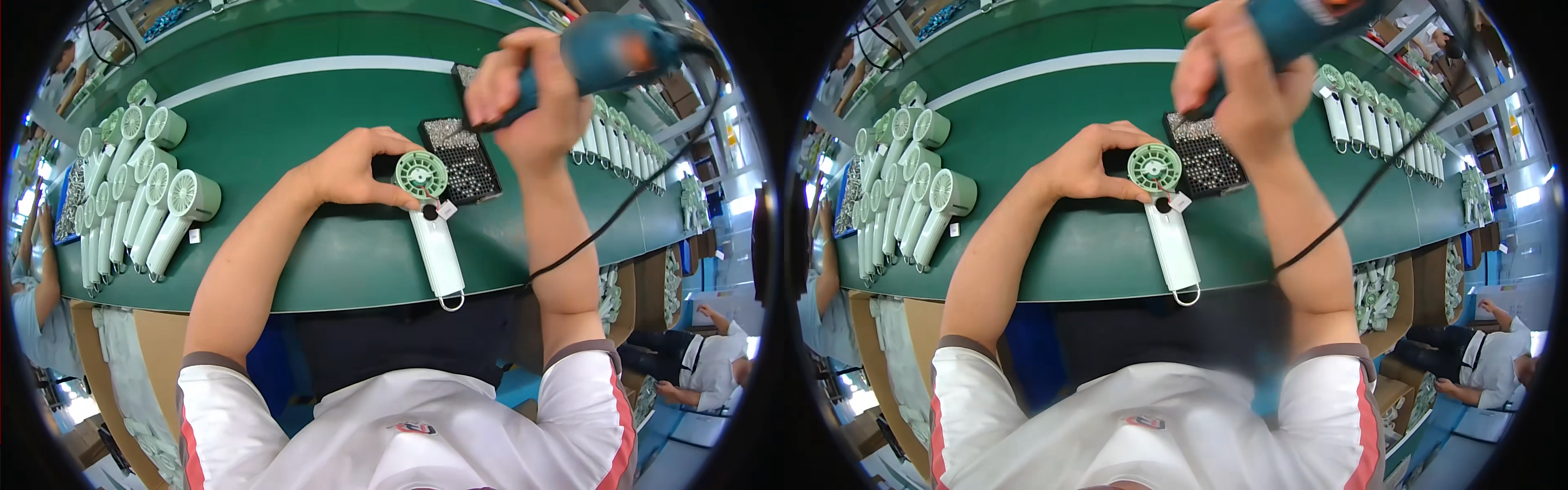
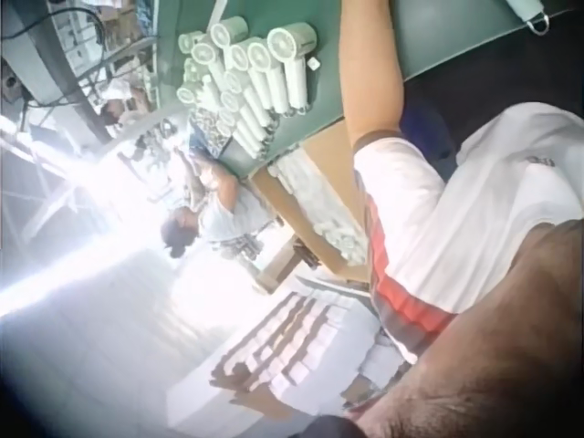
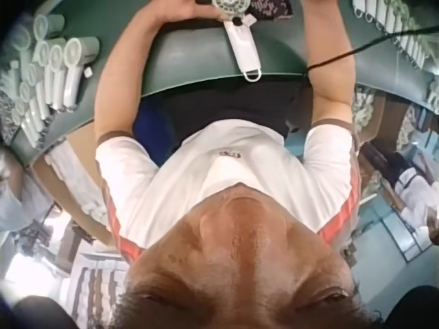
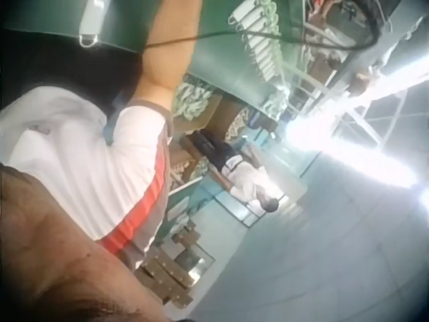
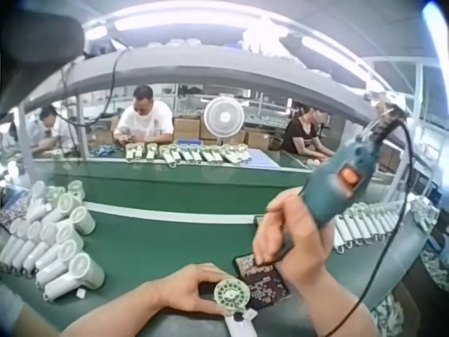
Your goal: Assembling handheld electric fans on an assembly line using an electric screwdriver.
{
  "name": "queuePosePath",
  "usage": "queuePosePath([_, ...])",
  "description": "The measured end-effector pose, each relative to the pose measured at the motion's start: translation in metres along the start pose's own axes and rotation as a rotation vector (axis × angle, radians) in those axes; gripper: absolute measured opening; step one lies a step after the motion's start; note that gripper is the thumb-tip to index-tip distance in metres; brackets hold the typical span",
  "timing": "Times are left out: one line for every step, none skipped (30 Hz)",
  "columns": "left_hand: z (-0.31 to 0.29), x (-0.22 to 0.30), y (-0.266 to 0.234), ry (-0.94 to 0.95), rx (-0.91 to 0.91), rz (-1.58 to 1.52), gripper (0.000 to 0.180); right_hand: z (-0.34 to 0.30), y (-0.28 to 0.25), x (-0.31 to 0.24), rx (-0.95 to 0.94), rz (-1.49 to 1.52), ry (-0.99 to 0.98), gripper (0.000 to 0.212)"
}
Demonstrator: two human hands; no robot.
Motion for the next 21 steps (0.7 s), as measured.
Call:
queuePosePath([0.001,0.0,0.001,0.002,-0.007,-0.006,0.066,0.003,-0.011,-0.011,0.058,-0.028,-0.017,0.031])
queuePosePath([0.001,0.001,0.001,-0.012,-0.005,-0.002,0.066,0.002,-0.026,-0.012,0.091,-0.111,-0.024,0.029])
queuePosePath([0.002,0.0,0.0,-0.028,-0.002,0.008,0.065,0.0,-0.039,-0.008,0.097,-0.111,-0.024,0.029])
queuePosePath([0.003,0.0,0.001,-0.026,-0.006,0.033,0.066,-0.004,-0.053,0.002,0.171,-0.135,-0.001,0.029])
queuePosePath([0.005,0.0,0.0,-0.028,-0.009,0.032,0.066,-0.009,-0.065,0.012,0.247,-0.159,0.023,0.028])
queuePosePath([0.006,0.004,0.0,-0.024,-0.022,0.059,0.066,-0.015,-0.069,0.017,0.29,-0.142,0.029,0.028])
queuePosePath([0.006,0.004,0.0,-0.02,-0.036,0.085,0.066,-0.018,-0.073,0.021,0.3,-0.14,0.035,0.028])
queuePosePath([0.007,0.002,0.0,0.029,-0.012,0.072,0.067,-0.02,-0.076,0.025,0.334,-0.103,0.048,0.028])
queuePosePath([0.006,0.001,0.002,0.022,-0.026,0.06,0.067,-0.023,-0.077,0.027,0.373,-0.069,0.064,0.029])
queuePosePath([0.006,0.003,0.001,0.012,-0.013,0.052,0.067,-0.024,-0.077,0.028,0.368,-0.085,0.063,0.029])
queuePosePath([0.006,0.004,0.0,0.003,0.0,0.045,0.068,-0.026,-0.076,0.029,0.372,-0.112,0.063,0.028])
queuePosePath([0.006,0.003,-0.001,0.001,-0.006,0.054,0.069,-0.026,-0.079,0.033,0.366,-0.083,0.07,0.028])
queuePosePath([0.006,0.003,-0.001,-0.001,-0.014,0.048,0.069,-0.027,-0.083,0.036,0.36,-0.055,0.076,0.028])
queuePosePath([0.006,0.004,-0.001,0.0,-0.011,0.055,0.07,-0.028,-0.084,0.037,0.369,-0.056,0.078,0.028])
queuePosePath([0.006,0.003,-0.001,-0.001,-0.007,0.063,0.071,-0.028,-0.083,0.038,0.358,-0.077,0.072,0.028])
queuePosePath([0.005,0.002,0.0,0.004,0.001,0.061,0.072,-0.028,-0.083,0.038,0.346,-0.097,0.066,0.027])
queuePosePath([0.006,0.002,0.0,0.002,-0.003,0.06,0.072,-0.028,-0.083,0.039,0.35,-0.095,0.068,0.027])
queuePosePath([0.007,0.003,0.0,0.006,-0.004,0.068,0.069,-0.028,-0.083,0.039,0.342,-0.097,0.069,0.028])
queuePosePath([0.007,0.004,0.0,0.011,-0.004,0.077,0.067,-0.028,-0.082,0.04,0.333,-0.099,0.07,0.028])
queuePosePath([0.007,0.004,0.001,0.01,-0.006,0.076,0.067,-0.029,-0.082,0.04,0.336,-0.1,0.071,0.028])
queuePosePath([0.006,0.003,0.0,0.017,-0.003,0.08,0.067,-0.029,-0.082,0.041,0.343,-0.101,0.083,0.028])
Point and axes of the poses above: each hand's wrist, its own z-axis towards the middle knuckle, its own y-axis out of the palm, x = y × z, the point moved 3 cm from there along z, towards the middle knuckle, and after that the axes turned 7 degrees about y, right-handed, at the moved point
